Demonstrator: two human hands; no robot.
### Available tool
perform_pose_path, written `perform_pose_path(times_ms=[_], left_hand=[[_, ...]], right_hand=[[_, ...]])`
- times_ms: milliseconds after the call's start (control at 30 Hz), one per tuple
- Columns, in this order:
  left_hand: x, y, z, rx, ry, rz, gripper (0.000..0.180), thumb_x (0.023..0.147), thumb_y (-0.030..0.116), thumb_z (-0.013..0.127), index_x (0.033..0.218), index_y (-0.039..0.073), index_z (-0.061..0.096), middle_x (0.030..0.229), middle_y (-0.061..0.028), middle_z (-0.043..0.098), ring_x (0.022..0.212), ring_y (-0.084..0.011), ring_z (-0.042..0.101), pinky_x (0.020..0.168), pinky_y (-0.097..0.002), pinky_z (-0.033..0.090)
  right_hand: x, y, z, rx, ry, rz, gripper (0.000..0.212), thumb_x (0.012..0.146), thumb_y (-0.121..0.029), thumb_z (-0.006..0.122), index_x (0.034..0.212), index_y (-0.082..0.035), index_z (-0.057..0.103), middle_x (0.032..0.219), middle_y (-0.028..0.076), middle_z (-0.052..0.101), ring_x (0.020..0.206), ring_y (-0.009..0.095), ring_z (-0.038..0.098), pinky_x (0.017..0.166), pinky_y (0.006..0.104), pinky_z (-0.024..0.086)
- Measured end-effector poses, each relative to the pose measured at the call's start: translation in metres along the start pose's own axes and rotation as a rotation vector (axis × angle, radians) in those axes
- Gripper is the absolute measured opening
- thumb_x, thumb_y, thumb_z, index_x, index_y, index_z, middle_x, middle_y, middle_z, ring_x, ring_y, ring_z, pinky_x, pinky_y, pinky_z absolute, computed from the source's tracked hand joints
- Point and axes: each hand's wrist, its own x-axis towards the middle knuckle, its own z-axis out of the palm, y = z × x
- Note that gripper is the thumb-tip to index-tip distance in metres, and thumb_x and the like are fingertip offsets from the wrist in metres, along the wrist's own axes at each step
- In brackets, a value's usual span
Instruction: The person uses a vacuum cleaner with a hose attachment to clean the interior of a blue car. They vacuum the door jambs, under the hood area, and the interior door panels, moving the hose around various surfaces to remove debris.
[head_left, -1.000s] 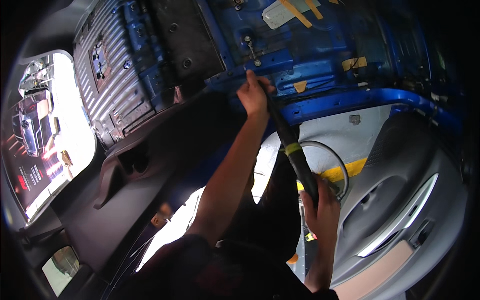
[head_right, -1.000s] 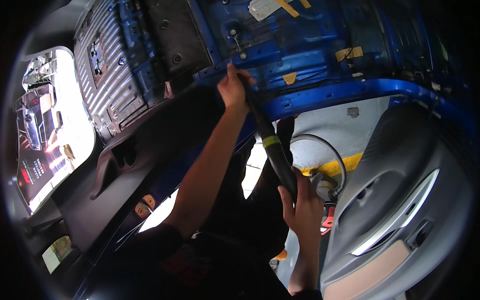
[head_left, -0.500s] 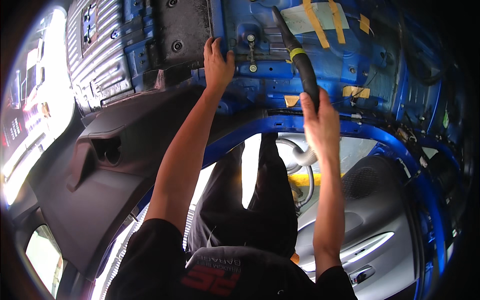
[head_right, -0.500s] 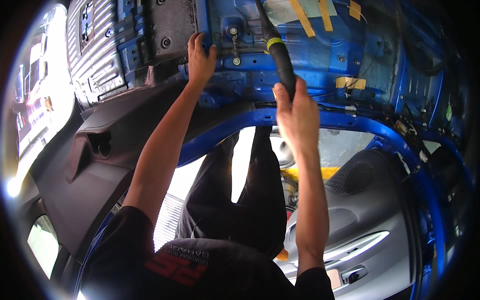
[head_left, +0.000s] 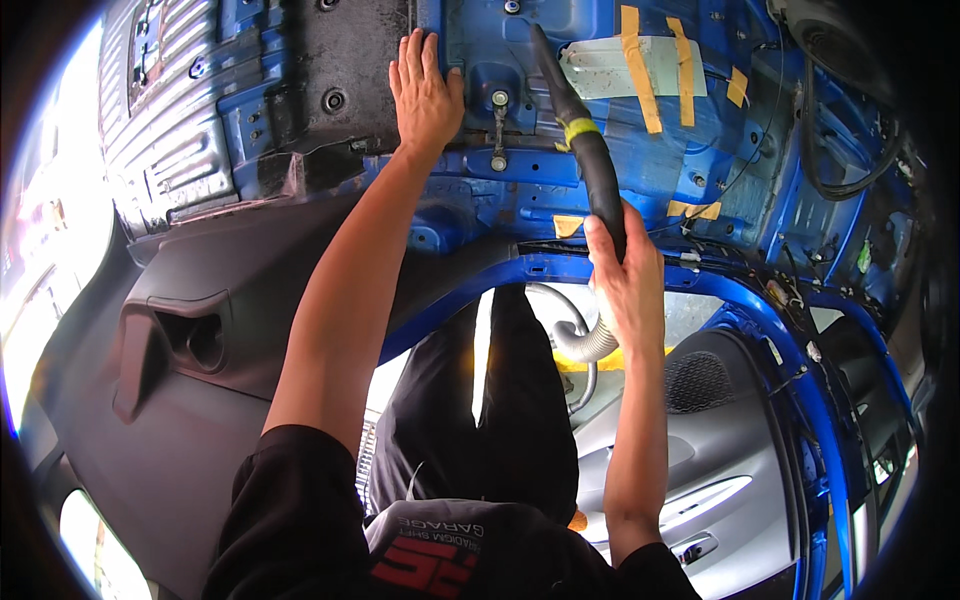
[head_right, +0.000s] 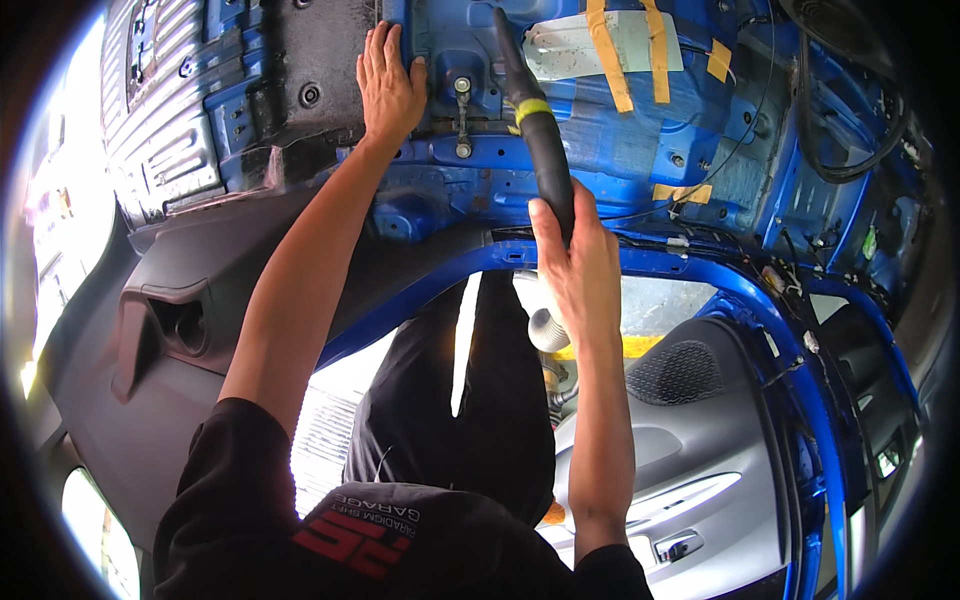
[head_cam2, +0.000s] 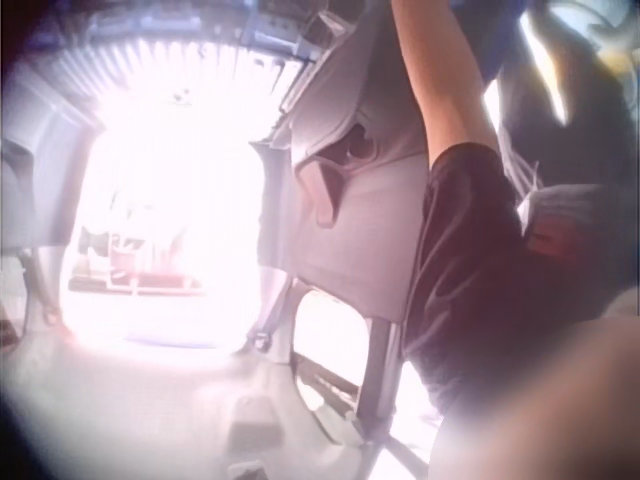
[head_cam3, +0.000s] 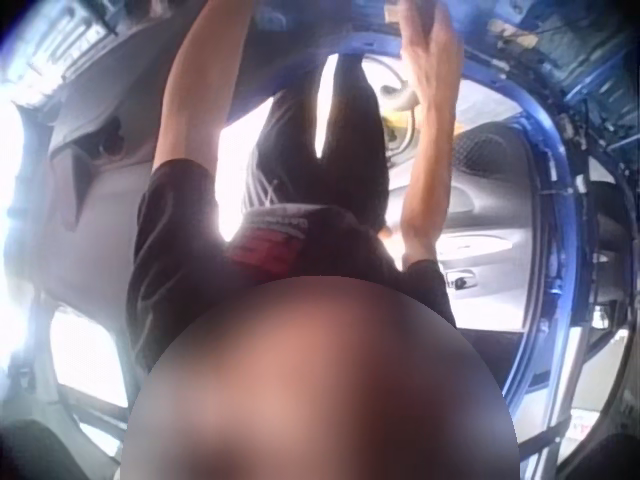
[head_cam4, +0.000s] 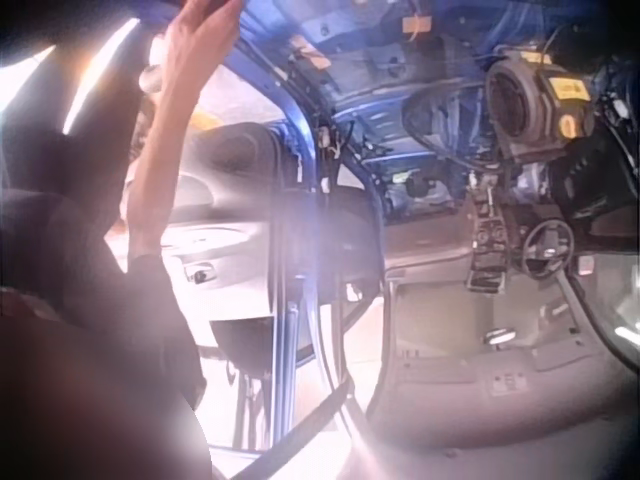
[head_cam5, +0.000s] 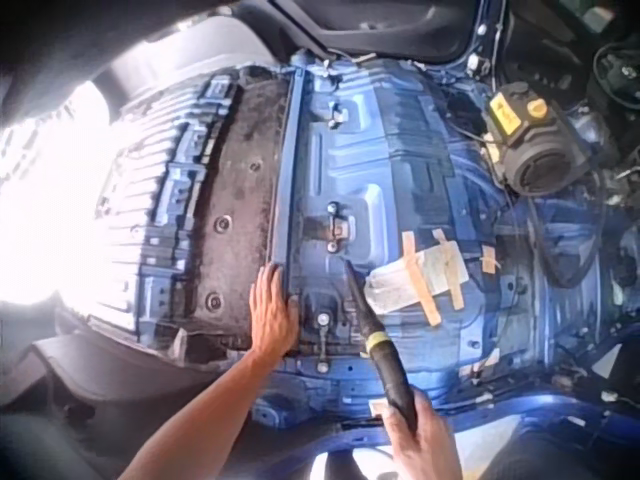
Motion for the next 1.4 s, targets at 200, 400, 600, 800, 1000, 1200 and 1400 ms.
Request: perform_pose_path(times_ms=[200,400,600,800,1000,1200,1400], left_hand=[[-0.009,-0.008,0.010,-0.167,0.065,-0.062,0.062,0.107,0.021,0.056,0.164,-0.001,0.044,0.172,-0.0220,0.043,0.164,-0.0436,0.036,0.137,-0.0594,0.023],[-0.003,-0.004,0.003,-0.090,0.031,-0.157,0.063,0.107,0.022,0.056,0.165,0.000,0.044,0.172,-0.0209,0.044,0.163,-0.0404,0.038,0.137,-0.0587,0.023],[-0.001,-0.002,0.003,-0.096,0.000,-0.198,0.064,0.107,0.022,0.055,0.167,0.003,0.042,0.174,-0.0195,0.043,0.164,-0.0376,0.038,0.137,-0.0588,0.023],[-0.001,-0.002,0.001,-0.107,-0.020,-0.207,0.066,0.107,0.021,0.055,0.168,0.002,0.040,0.174,-0.0196,0.041,0.164,-0.0376,0.038,0.136,-0.0595,0.025],[0.003,-0.001,0.000,-0.122,-0.010,-0.163,0.068,0.106,0.013,0.057,0.169,-0.002,0.037,0.172,-0.0262,0.041,0.161,-0.0446,0.040,0.136,-0.0610,0.028],[0.001,-0.001,-0.002,-0.116,-0.079,-0.211,0.070,0.105,0.015,0.057,0.169,-0.003,0.035,0.176,-0.0246,0.036,0.166,-0.0431,0.034,0.138,-0.0589,0.025],[0.002,-0.002,-0.001,-0.128,-0.057,-0.207,0.069,0.105,0.015,0.058,0.170,-0.001,0.037,0.175,-0.0235,0.037,0.166,-0.0422,0.034,0.138,-0.0584,0.026]], right_hand=[[0.017,-0.028,-0.015,-0.017,-0.026,0.025,0.047,0.114,-0.042,0.068,0.140,-0.003,0.066,0.086,0.018,0.076,0.074,0.033,0.075,0.070,0.0452,0.056],[0.039,-0.052,-0.005,-0.188,-0.228,-0.057,0.049,0.113,-0.041,0.068,0.145,-0.004,0.063,0.091,0.021,0.077,0.081,0.037,0.076,0.075,0.0478,0.057],[0.032,-0.070,-0.006,-0.234,-0.201,-0.175,0.053,0.114,-0.041,0.067,0.152,-0.004,0.061,0.091,0.019,0.076,0.083,0.034,0.077,0.078,0.0467,0.057],[0.078,-0.075,-0.001,0.052,-0.184,-0.028,0.042,0.115,-0.038,0.067,0.138,-0.002,0.065,0.082,0.002,0.062,0.064,0.009,0.059,0.058,0.0301,0.050],[0.077,-0.069,0.007,0.108,-0.191,0.031,0.048,0.111,-0.042,0.070,0.135,-0.001,0.063,0.080,0.004,0.066,0.062,0.013,0.063,0.058,0.0331,0.051],[0.152,-0.115,0.023,0.186,-0.151,-0.165,0.035,0.115,-0.037,0.067,0.124,-0.004,0.064,0.081,0.000,0.060,0.061,0.008,0.059,0.055,0.0275,0.050],[0.095,-0.106,0.020,0.013,-0.179,0.104,0.051,0.113,-0.044,0.069,0.142,-0.004,0.062,0.078,0.007,0.068,0.065,0.016,0.068,0.055,0.0324,0.053]])
